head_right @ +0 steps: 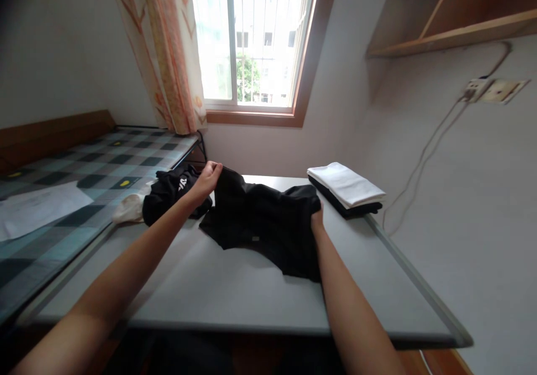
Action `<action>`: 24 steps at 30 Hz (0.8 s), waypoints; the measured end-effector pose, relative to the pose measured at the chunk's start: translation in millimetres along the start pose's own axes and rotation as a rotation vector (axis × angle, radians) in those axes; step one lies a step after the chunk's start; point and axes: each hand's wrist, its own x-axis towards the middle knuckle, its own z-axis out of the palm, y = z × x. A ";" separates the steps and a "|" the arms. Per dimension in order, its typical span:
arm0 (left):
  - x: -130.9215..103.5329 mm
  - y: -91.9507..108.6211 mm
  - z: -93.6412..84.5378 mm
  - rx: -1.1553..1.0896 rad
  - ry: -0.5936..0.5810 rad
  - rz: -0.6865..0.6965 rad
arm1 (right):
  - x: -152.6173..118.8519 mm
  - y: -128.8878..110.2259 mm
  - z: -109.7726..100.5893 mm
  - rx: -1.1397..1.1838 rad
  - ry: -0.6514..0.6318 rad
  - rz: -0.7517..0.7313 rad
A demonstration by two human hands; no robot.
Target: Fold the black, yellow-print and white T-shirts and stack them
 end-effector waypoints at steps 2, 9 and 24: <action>-20.6 6.2 16.1 0.048 -0.228 -0.016 | -16.2 0.1 19.8 -0.017 -0.048 0.070; -75.7 8.2 47.3 0.549 -0.604 0.337 | -69.7 -27.4 66.6 0.218 -0.611 0.429; 77.1 36.4 -74.0 0.181 0.652 0.457 | -17.9 -7.3 22.6 -0.071 -0.033 0.247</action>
